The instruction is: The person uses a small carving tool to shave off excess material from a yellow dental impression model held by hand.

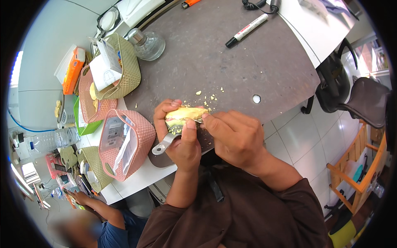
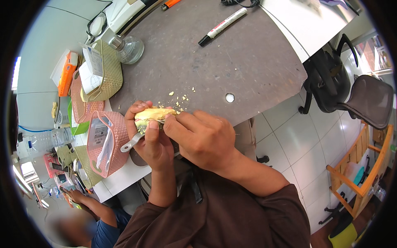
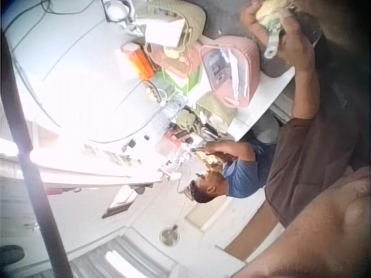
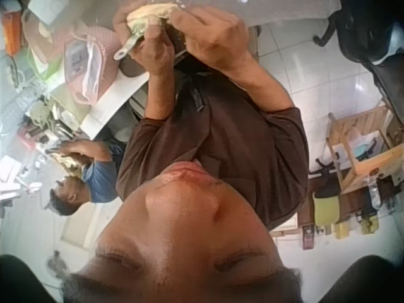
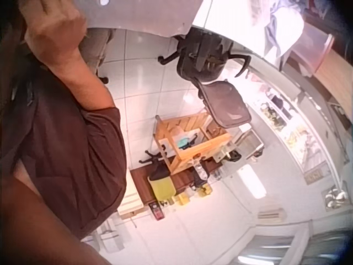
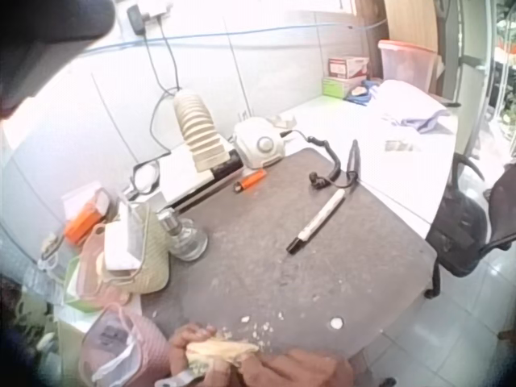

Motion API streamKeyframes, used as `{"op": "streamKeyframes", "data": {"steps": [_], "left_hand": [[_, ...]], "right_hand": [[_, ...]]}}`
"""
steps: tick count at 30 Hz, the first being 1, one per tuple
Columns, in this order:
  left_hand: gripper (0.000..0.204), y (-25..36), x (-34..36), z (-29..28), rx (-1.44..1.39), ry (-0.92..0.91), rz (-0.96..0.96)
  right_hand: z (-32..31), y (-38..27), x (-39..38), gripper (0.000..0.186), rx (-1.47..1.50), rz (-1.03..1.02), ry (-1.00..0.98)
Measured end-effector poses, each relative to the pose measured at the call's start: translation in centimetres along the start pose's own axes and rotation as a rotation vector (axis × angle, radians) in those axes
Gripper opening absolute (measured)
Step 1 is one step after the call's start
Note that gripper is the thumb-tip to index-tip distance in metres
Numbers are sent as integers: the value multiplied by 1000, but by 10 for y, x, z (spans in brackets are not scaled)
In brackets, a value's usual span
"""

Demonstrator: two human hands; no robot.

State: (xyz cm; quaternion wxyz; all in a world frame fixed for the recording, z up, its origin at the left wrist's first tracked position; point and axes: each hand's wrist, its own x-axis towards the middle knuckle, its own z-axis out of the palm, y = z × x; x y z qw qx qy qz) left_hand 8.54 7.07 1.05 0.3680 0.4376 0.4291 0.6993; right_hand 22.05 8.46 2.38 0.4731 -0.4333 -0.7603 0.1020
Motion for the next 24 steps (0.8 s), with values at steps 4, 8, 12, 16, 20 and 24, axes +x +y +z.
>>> {"op": "streamKeyframes", "data": {"steps": [4,8,12,16,20,24], "left_hand": [[42,3,2,4,-21,-8,9],[42,3,1,4,-34,-10,-11],[40,2,3,0,-105,13,-92],[35,4,2,5,-17,-31,-70],[31,3,4,2,37,-107,-49],[21,2,5,4,20,-82,17]], "right_hand": [[1,-1,-2,19,31,50,-33],[6,5,-1,14,27,-5,39],[-14,9,17,10,-129,-175,-57],[-22,18,23,10,-156,-218,-136],[-18,18,16,16,-22,-86,-141],[-13,14,7,17,170,57,-166]]}}
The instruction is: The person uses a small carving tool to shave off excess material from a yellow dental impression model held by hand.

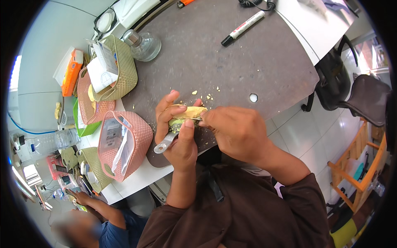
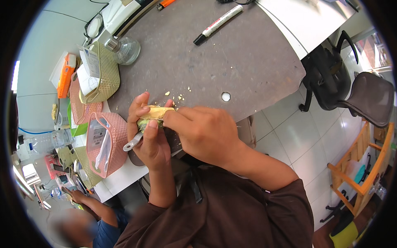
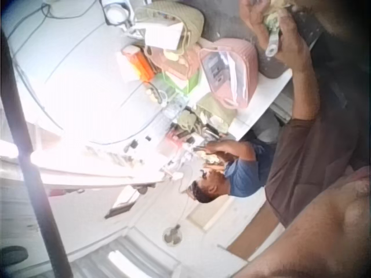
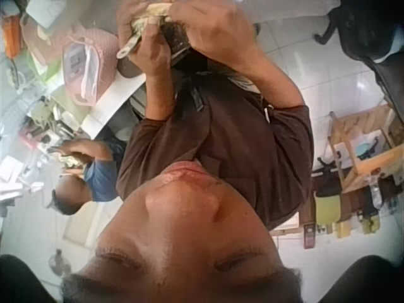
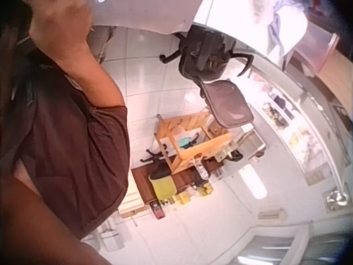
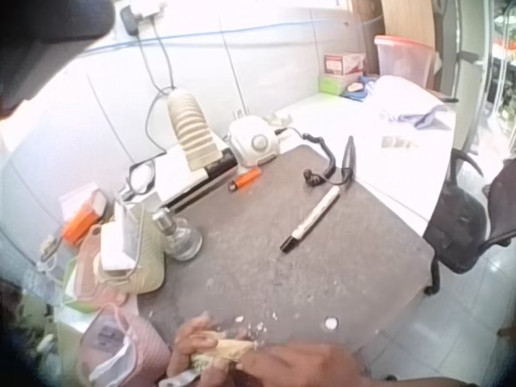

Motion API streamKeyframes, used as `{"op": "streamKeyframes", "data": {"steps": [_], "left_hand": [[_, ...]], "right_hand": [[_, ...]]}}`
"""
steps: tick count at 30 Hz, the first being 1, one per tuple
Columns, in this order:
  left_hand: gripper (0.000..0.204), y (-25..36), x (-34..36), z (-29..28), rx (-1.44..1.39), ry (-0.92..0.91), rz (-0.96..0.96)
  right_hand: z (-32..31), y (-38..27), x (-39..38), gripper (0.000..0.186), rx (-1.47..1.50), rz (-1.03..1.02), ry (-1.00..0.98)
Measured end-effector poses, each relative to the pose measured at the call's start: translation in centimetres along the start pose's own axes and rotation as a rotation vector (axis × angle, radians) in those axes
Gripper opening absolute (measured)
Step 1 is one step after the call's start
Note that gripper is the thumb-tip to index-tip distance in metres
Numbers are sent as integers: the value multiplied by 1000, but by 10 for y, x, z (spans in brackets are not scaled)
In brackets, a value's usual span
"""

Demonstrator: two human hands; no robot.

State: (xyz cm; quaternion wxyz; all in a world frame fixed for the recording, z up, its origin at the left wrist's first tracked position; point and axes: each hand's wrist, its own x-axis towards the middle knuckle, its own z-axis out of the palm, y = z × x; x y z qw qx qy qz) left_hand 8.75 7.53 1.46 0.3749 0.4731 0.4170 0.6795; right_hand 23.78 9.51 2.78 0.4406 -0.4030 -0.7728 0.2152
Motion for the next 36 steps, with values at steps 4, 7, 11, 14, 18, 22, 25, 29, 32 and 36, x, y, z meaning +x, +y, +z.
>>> {"op": "streamKeyframes", "data": {"steps": [4,7,11,14,18,22,25,29,32,36], "left_hand": [[28,0,0,0,-48,-9,-19],[37,4,3,3,-218,52,-138],[41,8,8,-4,-510,196,-360],[39,4,7,-8,-651,87,-405],[36,3,7,-9,-775,7,-415],[33,3,5,-5,-761,-32,-344],[30,4,5,-4,-700,-62,-266],[27,0,4,-9,-622,-146,-192],[30,1,4,-9,-612,-149,-188],[32,3,4,-8,-581,-140,-183]], "right_hand": [[2,0,-4,15,92,62,-3],[-5,-2,-1,18,130,49,7],[-21,-5,-3,26,301,168,73],[-23,-6,-3,33,323,192,110],[-32,-4,-7,43,303,126,-36],[-36,-8,-7,50,222,80,-47],[-34,-12,-5,48,159,19,14],[-40,-19,-5,41,82,-28,-24],[-44,-21,-5,38,28,-57,-38],[-48,-24,-3,39,-40,-71,-68]]}}
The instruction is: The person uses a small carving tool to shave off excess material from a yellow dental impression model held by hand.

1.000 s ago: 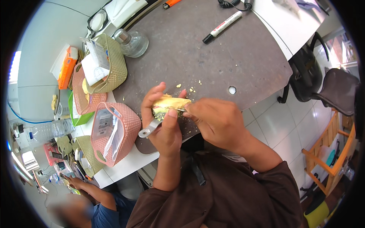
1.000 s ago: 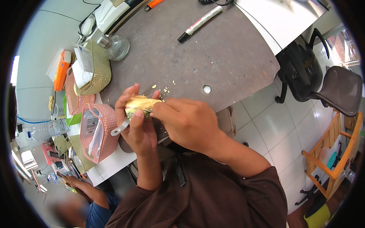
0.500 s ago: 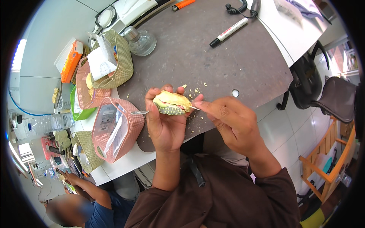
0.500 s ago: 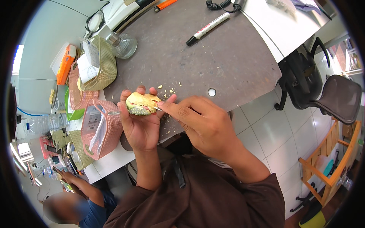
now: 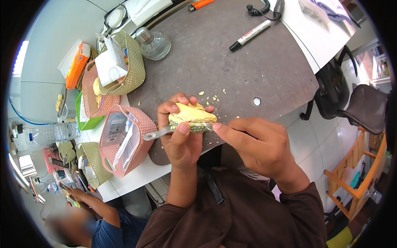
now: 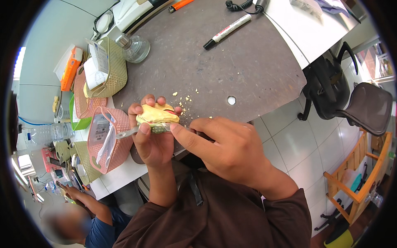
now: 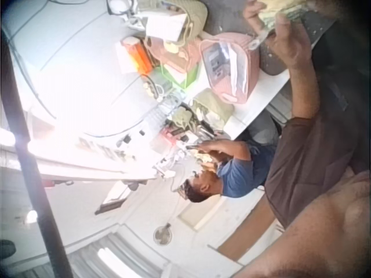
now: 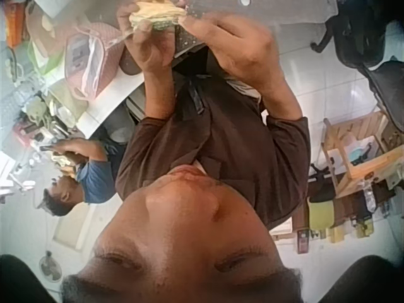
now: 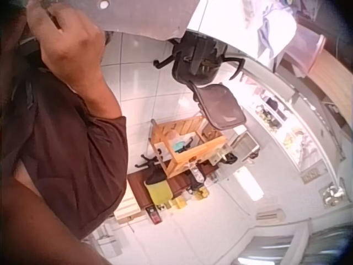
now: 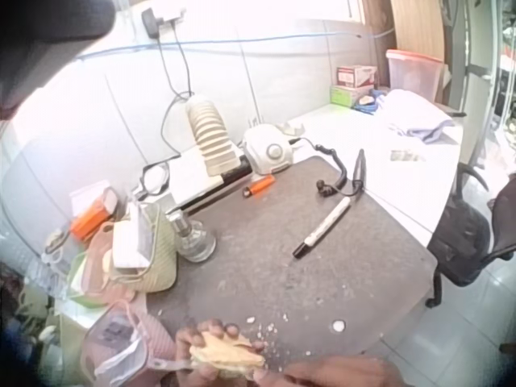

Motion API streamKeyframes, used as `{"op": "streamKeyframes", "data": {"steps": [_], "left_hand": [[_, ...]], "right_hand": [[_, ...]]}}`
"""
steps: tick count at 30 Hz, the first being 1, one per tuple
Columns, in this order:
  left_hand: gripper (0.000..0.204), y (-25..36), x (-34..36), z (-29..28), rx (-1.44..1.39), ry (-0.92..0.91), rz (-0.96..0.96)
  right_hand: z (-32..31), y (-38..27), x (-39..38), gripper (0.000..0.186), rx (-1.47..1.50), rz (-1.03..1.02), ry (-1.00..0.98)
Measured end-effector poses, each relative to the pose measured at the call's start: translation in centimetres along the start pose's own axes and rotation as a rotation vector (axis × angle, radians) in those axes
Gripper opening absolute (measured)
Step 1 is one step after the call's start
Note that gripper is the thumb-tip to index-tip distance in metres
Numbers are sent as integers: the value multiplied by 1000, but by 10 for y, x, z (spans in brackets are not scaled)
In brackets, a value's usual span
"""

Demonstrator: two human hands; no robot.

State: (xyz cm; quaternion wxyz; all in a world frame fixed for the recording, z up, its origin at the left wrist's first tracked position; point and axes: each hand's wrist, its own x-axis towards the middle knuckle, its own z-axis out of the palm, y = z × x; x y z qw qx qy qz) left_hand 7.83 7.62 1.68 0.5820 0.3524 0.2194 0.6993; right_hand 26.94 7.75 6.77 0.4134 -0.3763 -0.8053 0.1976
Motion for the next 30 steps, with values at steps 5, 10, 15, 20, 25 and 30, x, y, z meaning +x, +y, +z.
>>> {"op": "streamKeyframes", "data": {"steps": [5,10,15,20,25,30], "left_hand": [[32,-3,-2,1,135,12,40],[34,-6,-4,-1,262,75,50],[36,-8,-4,-2,208,114,88],[35,-3,-2,5,277,103,90],[40,-3,-2,3,357,90,96],[44,-3,-1,3,368,82,109]], "right_hand": [[-2,4,2,38,-69,-47,-58],[-10,0,11,34,-132,-32,-137],[5,5,9,34,-190,-129,-62],[19,8,4,34,-142,-92,-21],[29,13,-4,38,-76,-48,15],[35,12,-5,39,3,10,54]]}}
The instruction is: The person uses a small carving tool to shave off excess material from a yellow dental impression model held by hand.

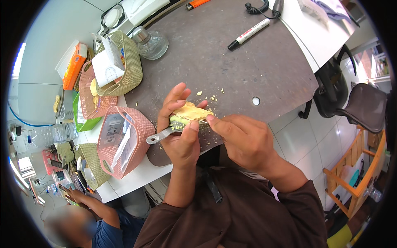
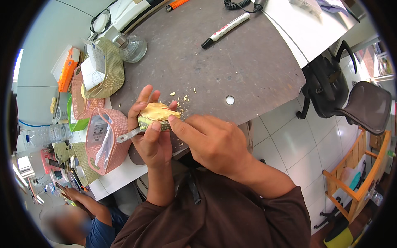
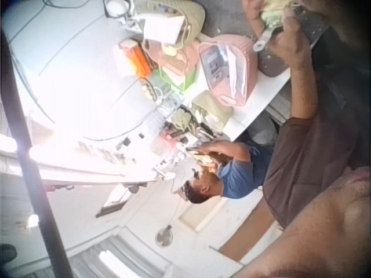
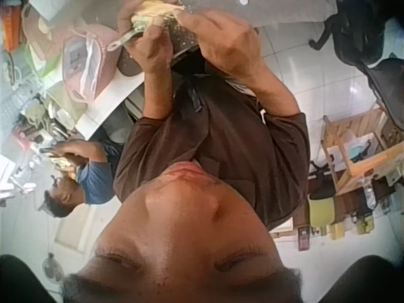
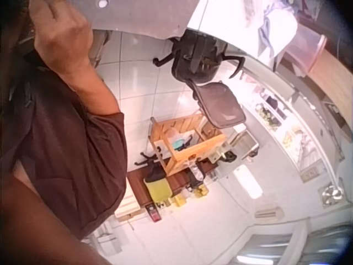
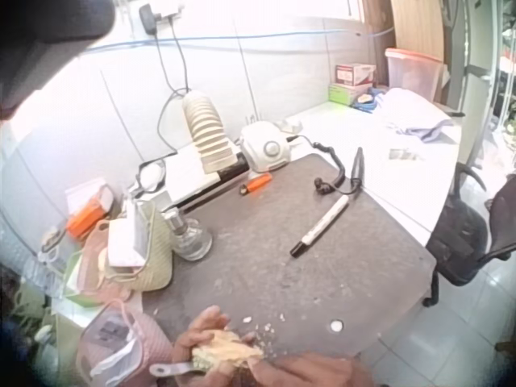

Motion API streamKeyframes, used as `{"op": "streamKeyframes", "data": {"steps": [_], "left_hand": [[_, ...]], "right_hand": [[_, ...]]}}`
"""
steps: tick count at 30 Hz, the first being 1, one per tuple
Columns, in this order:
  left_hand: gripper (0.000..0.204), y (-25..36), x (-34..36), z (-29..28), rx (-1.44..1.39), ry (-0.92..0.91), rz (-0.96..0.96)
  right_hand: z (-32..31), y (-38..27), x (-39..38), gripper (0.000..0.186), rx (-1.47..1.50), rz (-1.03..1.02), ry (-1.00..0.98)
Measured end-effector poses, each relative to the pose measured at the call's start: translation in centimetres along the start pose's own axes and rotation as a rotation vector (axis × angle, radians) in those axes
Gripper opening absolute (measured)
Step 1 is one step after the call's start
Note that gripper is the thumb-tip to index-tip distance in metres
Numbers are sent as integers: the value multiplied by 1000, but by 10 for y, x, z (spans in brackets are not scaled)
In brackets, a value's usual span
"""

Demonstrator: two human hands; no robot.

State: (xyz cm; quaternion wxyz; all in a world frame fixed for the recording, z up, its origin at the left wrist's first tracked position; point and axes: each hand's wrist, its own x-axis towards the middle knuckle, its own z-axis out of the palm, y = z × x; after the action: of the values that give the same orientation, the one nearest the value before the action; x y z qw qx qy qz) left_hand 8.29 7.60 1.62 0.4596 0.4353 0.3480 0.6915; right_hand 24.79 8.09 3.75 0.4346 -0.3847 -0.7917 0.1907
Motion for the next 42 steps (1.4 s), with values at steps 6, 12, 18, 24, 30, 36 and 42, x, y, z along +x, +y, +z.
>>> {"op": "streamKeyframes", "data": {"steps": [6,12,18,24,30,36,42], "left_hand": [[40,-1,0,-1,-38,26,-5],[35,-1,-1,0,78,22,47],[35,0,-1,6,230,15,248],[39,23,-12,8,13,116,-45],[37,28,-9,8,-100,128,-123],[37,22,-11,0,189,90,-31],[29,15,-6,-9,261,90,47]], "right_hand": [[1,-3,1,36,145,128,-6],[3,3,-1,38,259,161,12],[-2,15,0,32,191,-47,9],[-21,-1,18,40,-35,-153,-48],[-23,-5,30,41,-43,-160,-83],[-20,-8,29,39,-110,-141,-91],[-21,-5,31,37,-130,-185,-149]]}}
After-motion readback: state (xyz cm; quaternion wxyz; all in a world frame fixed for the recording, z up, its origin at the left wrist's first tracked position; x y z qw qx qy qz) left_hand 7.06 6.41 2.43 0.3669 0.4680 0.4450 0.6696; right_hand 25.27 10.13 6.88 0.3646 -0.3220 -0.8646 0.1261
